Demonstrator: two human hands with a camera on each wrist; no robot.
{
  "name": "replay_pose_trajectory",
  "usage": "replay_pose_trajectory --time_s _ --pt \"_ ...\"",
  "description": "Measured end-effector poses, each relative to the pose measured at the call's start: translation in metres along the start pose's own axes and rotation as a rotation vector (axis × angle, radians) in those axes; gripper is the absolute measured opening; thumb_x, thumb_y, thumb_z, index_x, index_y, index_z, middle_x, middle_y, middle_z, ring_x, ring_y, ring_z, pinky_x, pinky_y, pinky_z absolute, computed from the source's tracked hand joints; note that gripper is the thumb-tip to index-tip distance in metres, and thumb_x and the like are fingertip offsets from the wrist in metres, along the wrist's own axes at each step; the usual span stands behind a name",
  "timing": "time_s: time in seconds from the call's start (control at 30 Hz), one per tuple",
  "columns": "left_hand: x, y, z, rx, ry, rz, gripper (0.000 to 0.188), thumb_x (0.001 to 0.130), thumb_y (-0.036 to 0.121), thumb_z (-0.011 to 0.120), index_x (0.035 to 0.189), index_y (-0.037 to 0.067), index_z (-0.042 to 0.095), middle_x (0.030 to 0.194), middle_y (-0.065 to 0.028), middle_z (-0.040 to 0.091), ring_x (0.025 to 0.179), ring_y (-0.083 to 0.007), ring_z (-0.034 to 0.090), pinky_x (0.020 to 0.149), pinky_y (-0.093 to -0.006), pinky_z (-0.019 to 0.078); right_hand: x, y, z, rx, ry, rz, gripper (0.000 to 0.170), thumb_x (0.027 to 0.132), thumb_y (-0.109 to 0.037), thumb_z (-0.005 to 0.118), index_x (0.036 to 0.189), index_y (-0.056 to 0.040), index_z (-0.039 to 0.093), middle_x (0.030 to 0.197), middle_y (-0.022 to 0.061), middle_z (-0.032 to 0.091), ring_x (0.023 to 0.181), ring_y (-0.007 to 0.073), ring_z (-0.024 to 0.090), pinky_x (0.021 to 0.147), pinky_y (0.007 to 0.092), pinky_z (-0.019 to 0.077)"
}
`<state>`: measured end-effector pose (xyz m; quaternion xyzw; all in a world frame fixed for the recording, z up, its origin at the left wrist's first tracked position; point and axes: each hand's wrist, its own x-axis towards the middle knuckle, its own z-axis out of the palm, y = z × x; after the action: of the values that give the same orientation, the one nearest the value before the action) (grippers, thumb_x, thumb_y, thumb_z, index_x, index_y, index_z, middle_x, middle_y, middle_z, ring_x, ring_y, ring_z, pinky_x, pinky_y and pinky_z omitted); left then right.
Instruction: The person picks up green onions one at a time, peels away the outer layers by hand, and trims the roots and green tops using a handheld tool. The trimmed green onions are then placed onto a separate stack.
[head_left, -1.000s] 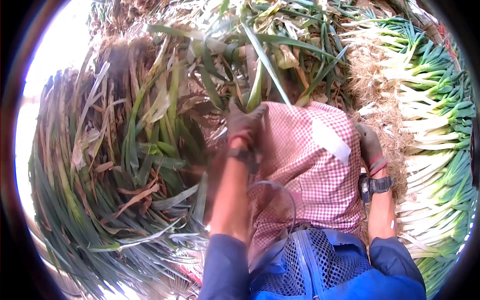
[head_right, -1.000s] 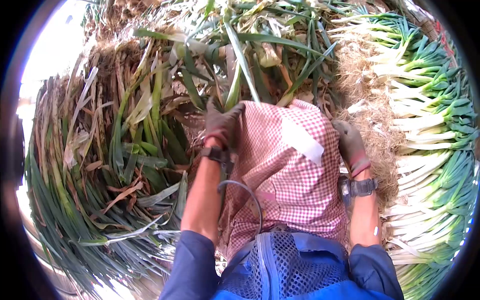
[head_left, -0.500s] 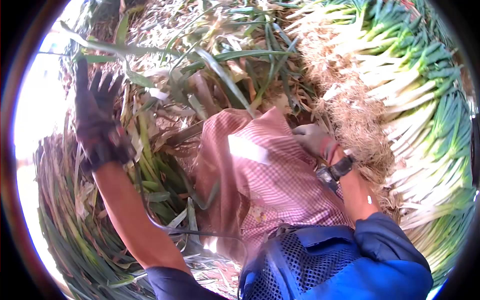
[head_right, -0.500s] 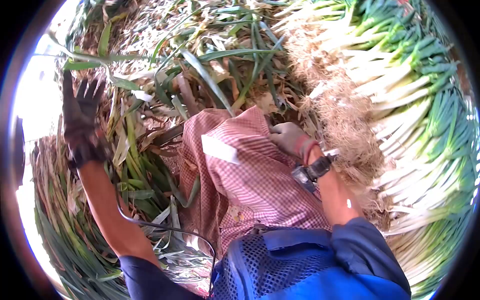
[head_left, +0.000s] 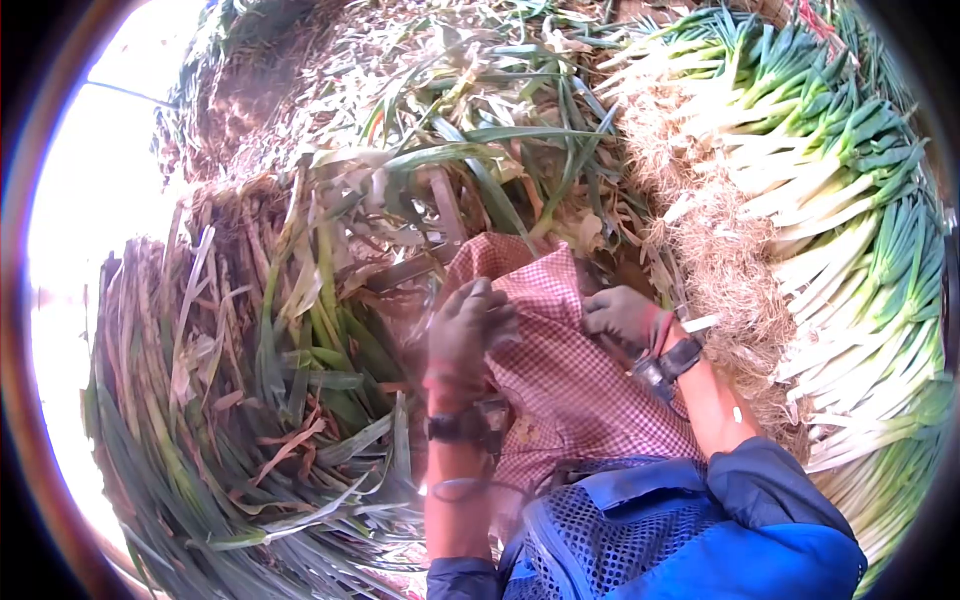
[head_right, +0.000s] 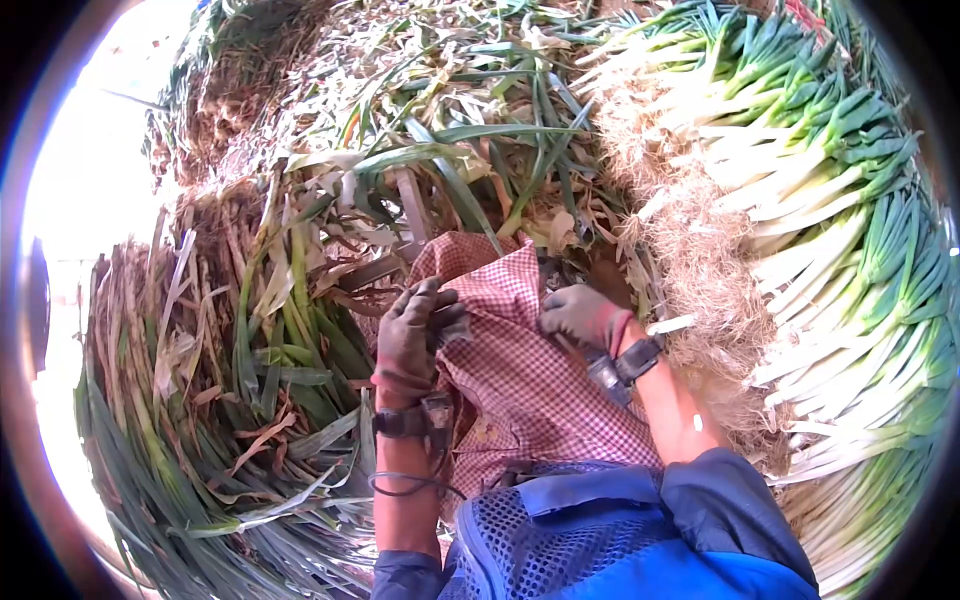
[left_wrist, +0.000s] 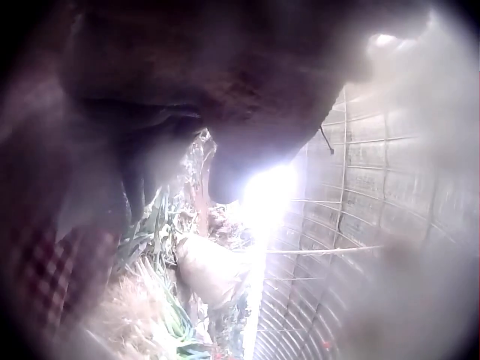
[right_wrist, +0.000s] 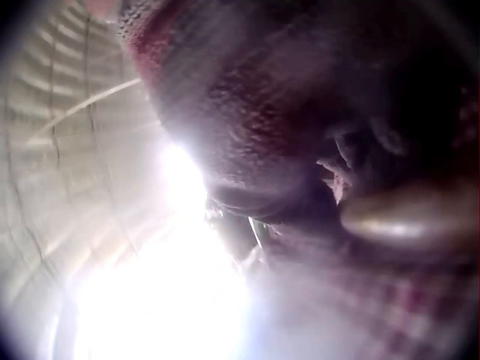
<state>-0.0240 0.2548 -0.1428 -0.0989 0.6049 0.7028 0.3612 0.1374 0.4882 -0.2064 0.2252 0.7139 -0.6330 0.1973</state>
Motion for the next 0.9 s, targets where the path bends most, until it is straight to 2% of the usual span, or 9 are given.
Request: replay_pose_trajectory --time_s 0.13,0.2,0.43,0.53,0.67,0.7,0.8,0.87,0.9 --pt "-0.013 -0.002 0.008 0.079 -0.049 -0.059 0.033 0.111 0.025 0.065 0.133 0.001 0.064 0.107 -0.0142 0.077 0.083 -0.0208 0.077 0.060 -0.0312 0.0623 -0.019 -0.016 -0.034 0.374 0.183 -0.157 0.034 0.093 -0.027 0.071 0.112 0.0008 0.073 0.084 0.0045 0.069 0.072 0.0107 0.064 0.063 0.0250 0.0518" --pt "-0.012 -0.010 0.008 0.035 -0.113 -0.097 0.038 0.112 0.032 0.064 0.134 0.001 0.064 0.109 -0.0144 0.078 0.083 -0.0213 0.078 0.062 -0.0326 0.0637 -0.056 -0.063 -0.043 0.483 0.058 -0.168 0.039 0.092 -0.028 0.073 0.118 0.0004 0.069 0.083 0.0023 0.068 0.069 0.0091 0.064 0.062 0.0224 0.0528" --pt "-0.020 0.005 0.012 -0.487 -0.344 0.095 0.085 0.103 0.069 0.063 0.152 0.002 0.047 0.136 -0.0201 0.068 0.116 -0.0371 0.072 0.093 -0.0530 0.0628 -0.112 -0.110 -0.001 0.084 -0.299 -0.218 0.031 0.090 -0.013 0.073 0.117 0.0018 0.069 0.089 0.0003 0.062 0.079 0.0094 0.062 0.070 0.0272 0.0512" --pt "-0.052 0.020 -0.015 -0.651 -0.192 0.249 0.088 0.097 0.073 0.067 0.151 0.005 0.051 0.134 -0.0177 0.069 0.118 -0.0380 0.071 0.098 -0.0531 0.0610 -0.110 -0.101 0.025 -0.189 -0.352 -0.241 0.029 0.090 -0.014 0.073 0.116 -0.0015 0.073 0.089 0.0023 0.067 0.082 0.0117 0.065 0.074 0.0296 0.0533" --pt "-0.076 -0.021 -0.081 -0.651 -0.089 0.263 0.053 0.107 0.050 0.067 0.144 0.014 0.057 0.121 -0.0080 0.072 0.102 -0.0259 0.072 0.089 -0.0452 0.0641 -0.087 -0.089 0.056 -0.463 -0.409 -0.334 0.028 0.088 -0.012 0.073 0.115 -0.0043 0.075 0.092 0.0073 0.075 0.084 0.0203 0.072 0.078 0.0368 0.0573" --pt "-0.083 -0.029 -0.089 -0.659 -0.074 0.275 0.053 0.107 0.050 0.067 0.144 0.014 0.057 0.121 -0.0080 0.072 0.102 -0.0259 0.072 0.089 -0.0452 0.0641 -0.081 -0.096 0.061 -0.502 -0.464 -0.419 0.028 0.088 -0.016 0.073 0.114 -0.0051 0.074 0.095 0.0120 0.076 0.087 0.0303 0.076 0.080 0.0426 0.0589" --pt "-0.118 -0.020 -0.092 -0.314 0.245 0.529 0.044 0.107 0.031 0.071 0.139 0.006 0.055 0.109 -0.0092 0.071 0.086 -0.0176 0.069 0.074 -0.0329 0.0618 -0.074 -0.124 0.088 -0.758 -0.478 -0.456 0.030 0.090 -0.022 0.070 0.116 -0.0071 0.073 0.100 0.0159 0.077 0.095 0.0393 0.074 0.086 0.0475 0.0580" --pt "-0.155 0.008 -0.087 -0.388 0.369 0.293 0.046 0.103 0.022 0.077 0.137 0.003 0.053 0.100 -0.0069 0.068 0.080 -0.0155 0.068 0.067 -0.0290 0.0584 -0.072 -0.137 0.107 -0.836 -0.523 -0.525 0.032 0.090 -0.027 0.070 0.117 -0.0101 0.073 0.100 0.0161 0.077 0.096 0.0423 0.073 0.086 0.0507 0.0574" --pt "-0.142 -0.013 -0.109 -0.111 0.499 0.343 0.040 0.104 0.019 0.073 0.138 0.005 0.059 0.098 -0.0068 0.072 0.083 -0.0193 0.073 0.064 -0.0318 0.0621 -0.072 -0.142 0.118 -0.905 -0.614 -0.534 0.031 0.090 -0.027 0.071 0.116 -0.0111 0.074 0.100 0.0154 0.077 0.095 0.0418 0.074 0.085 0.0517 0.0573"
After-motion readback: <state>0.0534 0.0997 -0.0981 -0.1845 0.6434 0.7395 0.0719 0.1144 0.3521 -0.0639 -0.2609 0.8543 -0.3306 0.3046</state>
